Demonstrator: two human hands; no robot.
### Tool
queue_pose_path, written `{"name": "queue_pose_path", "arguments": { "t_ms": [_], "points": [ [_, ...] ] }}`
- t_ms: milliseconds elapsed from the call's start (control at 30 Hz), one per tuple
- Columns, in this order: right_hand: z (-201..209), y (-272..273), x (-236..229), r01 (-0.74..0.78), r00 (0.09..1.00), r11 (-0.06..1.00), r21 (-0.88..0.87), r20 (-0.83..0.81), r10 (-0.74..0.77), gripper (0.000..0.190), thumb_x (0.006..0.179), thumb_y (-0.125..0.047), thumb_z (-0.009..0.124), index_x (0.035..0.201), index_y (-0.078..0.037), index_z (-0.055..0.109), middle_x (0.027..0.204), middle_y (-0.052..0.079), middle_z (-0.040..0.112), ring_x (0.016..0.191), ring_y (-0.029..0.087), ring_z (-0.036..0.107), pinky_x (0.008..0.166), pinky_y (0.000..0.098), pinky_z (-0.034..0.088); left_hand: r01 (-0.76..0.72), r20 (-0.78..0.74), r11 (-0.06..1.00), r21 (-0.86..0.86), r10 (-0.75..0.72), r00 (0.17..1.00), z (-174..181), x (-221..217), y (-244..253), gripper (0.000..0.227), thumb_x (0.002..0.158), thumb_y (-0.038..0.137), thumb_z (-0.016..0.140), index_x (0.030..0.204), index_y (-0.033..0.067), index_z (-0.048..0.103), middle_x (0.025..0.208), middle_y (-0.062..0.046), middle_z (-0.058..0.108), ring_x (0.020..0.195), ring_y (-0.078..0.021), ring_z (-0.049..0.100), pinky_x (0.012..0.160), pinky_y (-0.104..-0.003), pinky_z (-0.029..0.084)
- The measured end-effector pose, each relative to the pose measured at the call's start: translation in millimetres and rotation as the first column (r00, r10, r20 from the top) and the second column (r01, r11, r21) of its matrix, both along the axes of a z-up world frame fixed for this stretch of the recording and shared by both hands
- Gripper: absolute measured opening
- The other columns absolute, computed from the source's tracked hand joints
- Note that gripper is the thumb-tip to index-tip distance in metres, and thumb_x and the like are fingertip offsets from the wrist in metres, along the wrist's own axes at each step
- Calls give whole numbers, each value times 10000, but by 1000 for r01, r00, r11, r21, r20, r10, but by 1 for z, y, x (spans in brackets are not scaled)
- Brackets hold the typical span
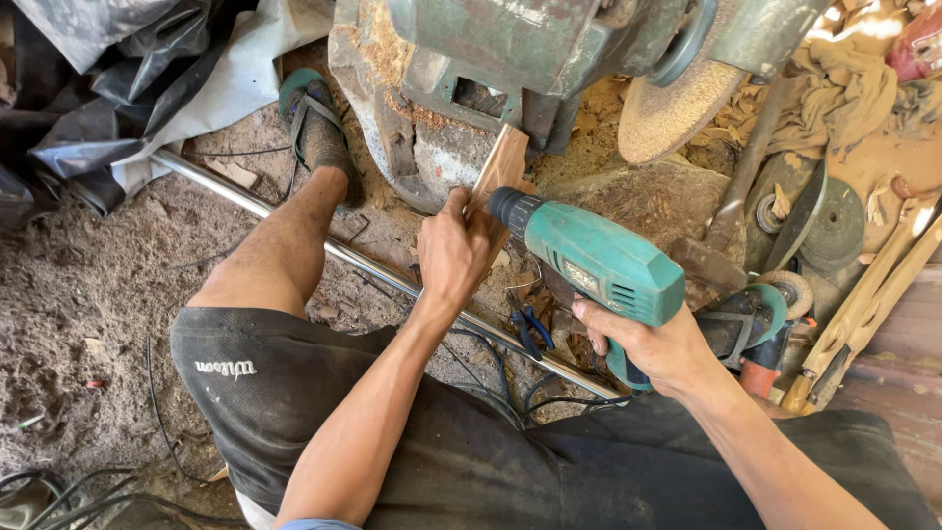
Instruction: The person drills a series of holes along the edge of a shaped wooden piece using a handheld power drill. After drilling, the person inserts a metal wire through the holes and bends the wire ends with pliers to secure it.
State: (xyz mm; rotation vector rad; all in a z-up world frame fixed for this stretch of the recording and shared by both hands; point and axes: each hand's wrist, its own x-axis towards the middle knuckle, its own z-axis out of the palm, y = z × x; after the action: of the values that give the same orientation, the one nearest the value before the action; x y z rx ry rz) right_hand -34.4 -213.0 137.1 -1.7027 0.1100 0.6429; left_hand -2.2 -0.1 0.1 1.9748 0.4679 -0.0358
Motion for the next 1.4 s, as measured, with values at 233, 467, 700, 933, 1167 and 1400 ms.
{"name": "queue_pose_path", "arguments": {
  "t_ms": [233,467,700,933,1167,1400],
  "points": [
    [-6,1,1,-42,999,999,-15,19,42,188,826,6,736,995,9,655,789,73,654,551,142,575,467,317,499,-22,17,1000,0,22,1000,-1,-2,-1,291,980,96,509,1214,5,657,671,-137,694,383,-131,507,360,-330,482],
    [-5,5,3,-44,999,999,-29,4,44,214,821,-3,737,1025,0,672,749,70,636,521,137,554,469,304,480,-32,-33,999,5,33,999,15,-2,-1,309,1005,112,489,1242,10,660,670,-169,708,397,-152,518,390,-356,479],
    [-9,6,0,-18,1000,1000,10,-8,18,243,806,2,736,1038,-1,662,772,70,641,527,130,554,453,305,469,-30,-16,999,-21,30,999,10,-2,1,368,946,85,513,1285,2,632,667,-152,707,392,-158,513,376,-347,485],
    [-8,3,-7,-8,1000,1000,10,-9,8,163,823,5,721,978,22,675,807,81,650,550,140,570,465,313,492,-1,32,1000,10,1,999,3,0,2,362,940,64,514,1273,0,642,691,-142,710,392,-148,524,369,-340,489],
    [-10,-2,-10,1,1000,998,69,19,-2,160,827,20,712,980,37,667,826,96,660,558,163,593,494,324,507,-17,17,1000,-26,18,1000,4,0,2,329,947,72,522,1239,6,659,728,-137,728,400,-140,538,382,-342,506],
    [1,-3,-17,35,999,998,61,24,-37,227,812,24,721,1032,34,665,866,103,672,576,171,606,500,332,507,-29,-41,997,-76,26,999,24,-2,3,313,991,153,554,1254,10,646,741,-169,748,439,-174,544,481,-383,543]
  ]
}}
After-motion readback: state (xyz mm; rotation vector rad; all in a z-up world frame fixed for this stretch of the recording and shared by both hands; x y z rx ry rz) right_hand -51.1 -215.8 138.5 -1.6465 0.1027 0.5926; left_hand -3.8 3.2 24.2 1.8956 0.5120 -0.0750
